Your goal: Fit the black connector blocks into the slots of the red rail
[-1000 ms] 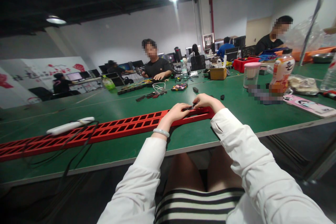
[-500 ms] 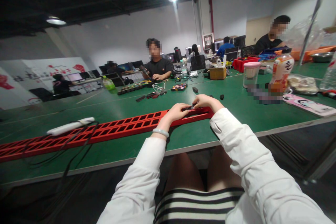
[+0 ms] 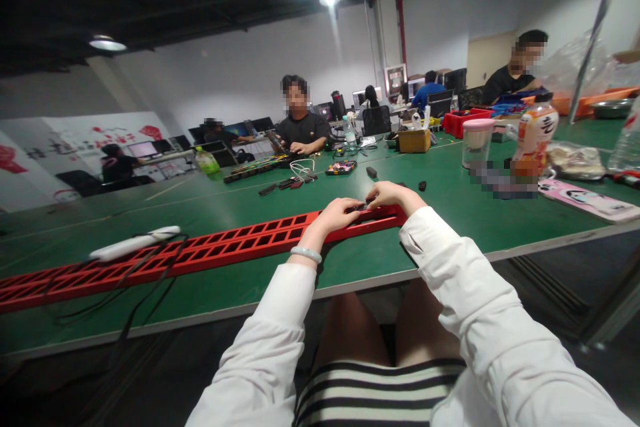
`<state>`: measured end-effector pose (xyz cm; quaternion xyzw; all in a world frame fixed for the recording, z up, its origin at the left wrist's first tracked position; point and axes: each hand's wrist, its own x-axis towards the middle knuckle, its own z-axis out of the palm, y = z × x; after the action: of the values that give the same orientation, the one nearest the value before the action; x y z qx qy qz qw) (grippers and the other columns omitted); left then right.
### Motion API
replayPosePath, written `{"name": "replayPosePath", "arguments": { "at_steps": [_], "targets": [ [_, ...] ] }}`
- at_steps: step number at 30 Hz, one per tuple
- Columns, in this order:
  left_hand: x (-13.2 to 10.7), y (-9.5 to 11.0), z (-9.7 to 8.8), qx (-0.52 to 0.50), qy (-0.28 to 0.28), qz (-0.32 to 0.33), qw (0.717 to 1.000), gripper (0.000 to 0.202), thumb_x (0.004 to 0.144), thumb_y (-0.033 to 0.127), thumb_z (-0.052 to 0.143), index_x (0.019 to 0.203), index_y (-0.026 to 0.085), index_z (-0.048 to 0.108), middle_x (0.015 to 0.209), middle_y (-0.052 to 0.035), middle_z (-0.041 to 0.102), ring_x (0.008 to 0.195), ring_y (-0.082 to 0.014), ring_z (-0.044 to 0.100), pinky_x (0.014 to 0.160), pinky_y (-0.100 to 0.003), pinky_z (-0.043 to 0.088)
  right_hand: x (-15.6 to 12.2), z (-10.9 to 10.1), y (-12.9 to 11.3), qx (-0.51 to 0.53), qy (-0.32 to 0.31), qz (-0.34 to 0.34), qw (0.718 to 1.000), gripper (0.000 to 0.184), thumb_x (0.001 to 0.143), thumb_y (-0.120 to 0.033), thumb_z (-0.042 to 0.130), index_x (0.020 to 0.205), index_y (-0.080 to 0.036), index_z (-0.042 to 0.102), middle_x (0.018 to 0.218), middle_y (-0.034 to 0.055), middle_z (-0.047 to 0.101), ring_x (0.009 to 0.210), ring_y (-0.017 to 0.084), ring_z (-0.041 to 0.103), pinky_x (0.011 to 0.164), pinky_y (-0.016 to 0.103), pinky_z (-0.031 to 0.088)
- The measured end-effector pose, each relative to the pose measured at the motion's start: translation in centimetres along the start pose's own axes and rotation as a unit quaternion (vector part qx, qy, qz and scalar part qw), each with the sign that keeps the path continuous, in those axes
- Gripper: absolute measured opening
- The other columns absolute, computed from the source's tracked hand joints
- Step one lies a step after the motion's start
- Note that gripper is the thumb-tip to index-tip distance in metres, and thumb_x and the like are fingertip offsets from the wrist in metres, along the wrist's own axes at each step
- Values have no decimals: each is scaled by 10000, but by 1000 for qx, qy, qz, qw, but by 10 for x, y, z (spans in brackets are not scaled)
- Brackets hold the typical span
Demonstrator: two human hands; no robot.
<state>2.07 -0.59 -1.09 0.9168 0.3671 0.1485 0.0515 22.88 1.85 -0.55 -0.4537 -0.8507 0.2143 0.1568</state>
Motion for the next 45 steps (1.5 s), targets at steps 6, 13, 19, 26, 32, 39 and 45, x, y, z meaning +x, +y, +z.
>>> {"name": "replayPosePath", "arguments": {
  "at_steps": [6, 13, 19, 26, 32, 39, 45],
  "targets": [
    [0, 0, 1, 0, 3, -9, 1000, 293, 866, 329, 499, 1107, 166, 533, 1157, -78, 532, 1030, -211, 523, 884, -440, 420, 2, 1, 6, 2, 1, -4, 1000, 316, 718, -295, 551, 966, -156, 688, 765, 20, 671, 641, 122, 546, 558, 182, 365],
    [0, -3, 2, 7, 8, 2, 1000, 289, 867, 321, 500, 1109, 167, 530, 1156, -78, 530, 1024, -209, 525, 879, -437, 424, 6, 3, 11, -3, -2, -8, 1000, 309, 716, -262, 545, 973, -165, 685, 761, 10, 676, 638, 112, 547, 583, 171, 375],
    [1, -4, 2, 11, 9, 16, 1000, 289, 869, 323, 495, 1110, 166, 531, 1150, -77, 536, 1020, -207, 529, 879, -435, 424, 4, 3, 10, -4, 14, 9, 1000, 305, 701, -271, 565, 952, -154, 692, 759, 21, 684, 619, 115, 554, 544, 175, 368],
    [0, -3, 1, 14, 10, 16, 1000, 285, 869, 322, 497, 1104, 165, 534, 1150, -77, 535, 1020, -207, 528, 878, -435, 424, 2, 5, 3, -18, 60, 16, 998, 277, 694, -251, 586, 929, -166, 705, 815, 29, 699, 719, 150, 608, 624, 178, 421],
    [0, 0, 1, 12, 11, 4, 1000, 291, 867, 322, 499, 1110, 165, 530, 1150, -77, 535, 1022, -208, 528, 878, -436, 425, 7, 6, 6, -59, 178, 54, 981, 356, 777, -168, 453, 1076, -119, 639, 1106, 95, 629, 1043, 191, 553, 876, 220, 387],
    [0, -1, 1, 9, 11, -10, 1000, 280, 871, 329, 489, 1100, 175, 536, 1159, -73, 527, 1008, -206, 530, 864, -418, 437, 7, 11, 6, -99, 165, 74, 979, 321, 740, -124, 482, 981, -166, 689, 1005, 65, 678, 969, 187, 594, 820, 182, 407],
    [1, -4, 3, 6, 13, 10, 1000, 291, 866, 326, 499, 1106, 166, 533, 1152, -76, 534, 1023, -210, 527, 881, -437, 421, 7, 13, -2, -127, 135, 64, 981, 318, 773, -182, 480, 1027, -191, 671, 1031, 53, 668, 968, 186, 581, 820, 196, 401]
  ]
}}
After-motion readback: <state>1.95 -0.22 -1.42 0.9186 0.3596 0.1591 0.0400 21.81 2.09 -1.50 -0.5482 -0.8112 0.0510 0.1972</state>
